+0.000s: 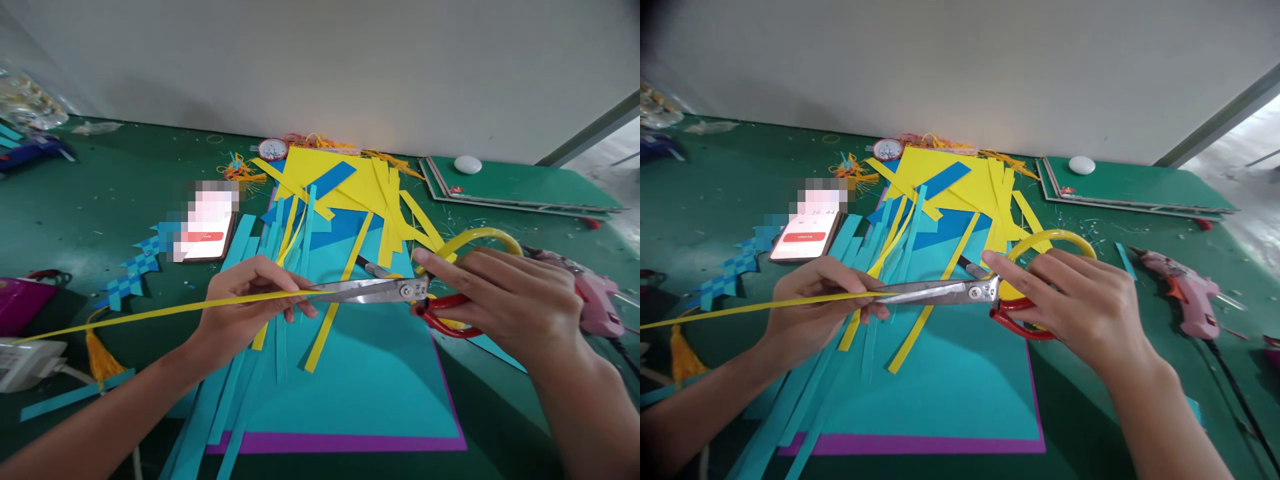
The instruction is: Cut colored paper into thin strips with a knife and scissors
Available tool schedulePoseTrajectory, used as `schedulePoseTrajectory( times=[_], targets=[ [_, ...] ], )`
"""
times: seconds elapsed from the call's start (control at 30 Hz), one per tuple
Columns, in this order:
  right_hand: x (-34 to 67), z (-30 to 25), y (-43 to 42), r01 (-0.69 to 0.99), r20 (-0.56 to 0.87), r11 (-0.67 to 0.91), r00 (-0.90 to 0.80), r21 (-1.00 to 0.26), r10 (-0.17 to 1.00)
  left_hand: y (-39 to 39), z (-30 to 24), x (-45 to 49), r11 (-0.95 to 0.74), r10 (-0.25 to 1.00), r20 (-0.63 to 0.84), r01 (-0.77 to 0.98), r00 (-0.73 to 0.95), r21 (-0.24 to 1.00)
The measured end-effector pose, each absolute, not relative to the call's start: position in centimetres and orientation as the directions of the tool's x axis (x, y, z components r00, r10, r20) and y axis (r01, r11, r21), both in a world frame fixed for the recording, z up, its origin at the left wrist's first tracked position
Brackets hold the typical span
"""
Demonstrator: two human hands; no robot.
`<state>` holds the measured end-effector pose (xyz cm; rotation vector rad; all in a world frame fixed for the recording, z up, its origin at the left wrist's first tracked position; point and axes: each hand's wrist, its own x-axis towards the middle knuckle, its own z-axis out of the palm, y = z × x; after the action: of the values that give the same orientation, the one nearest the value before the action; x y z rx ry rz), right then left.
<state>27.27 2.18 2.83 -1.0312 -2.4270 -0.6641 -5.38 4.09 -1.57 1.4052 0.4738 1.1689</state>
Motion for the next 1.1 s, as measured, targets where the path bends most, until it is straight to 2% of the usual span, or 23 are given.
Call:
schedulePoseTrajectory(
  times=[0.73, 0.97, 1.1],
  targets=[
    [27.37, 2.6, 1.97, 0.742, 0.534, 0.617, -0.644, 0.263, 0.547, 4.13, -1.28, -5.18, -0.216, 0.847, 0.345, -0.33, 0.404, 0.919],
    [27.51, 2.72, 1.92, 0.724, 0.529, 0.612, -0.672, 0.319, 0.518, 4.16, -0.95, -5.0, -0.234, 0.857, 0.347, -0.312, 0.382, 0.921],
    [27.09, 2.83, 2.0, 0.752, 0.5, 0.593, -0.647, 0.289, 0.576, 4.07, -0.72, -4.78, -0.222, 0.86, 0.333, -0.305, 0.387, 0.926]
  ],
)
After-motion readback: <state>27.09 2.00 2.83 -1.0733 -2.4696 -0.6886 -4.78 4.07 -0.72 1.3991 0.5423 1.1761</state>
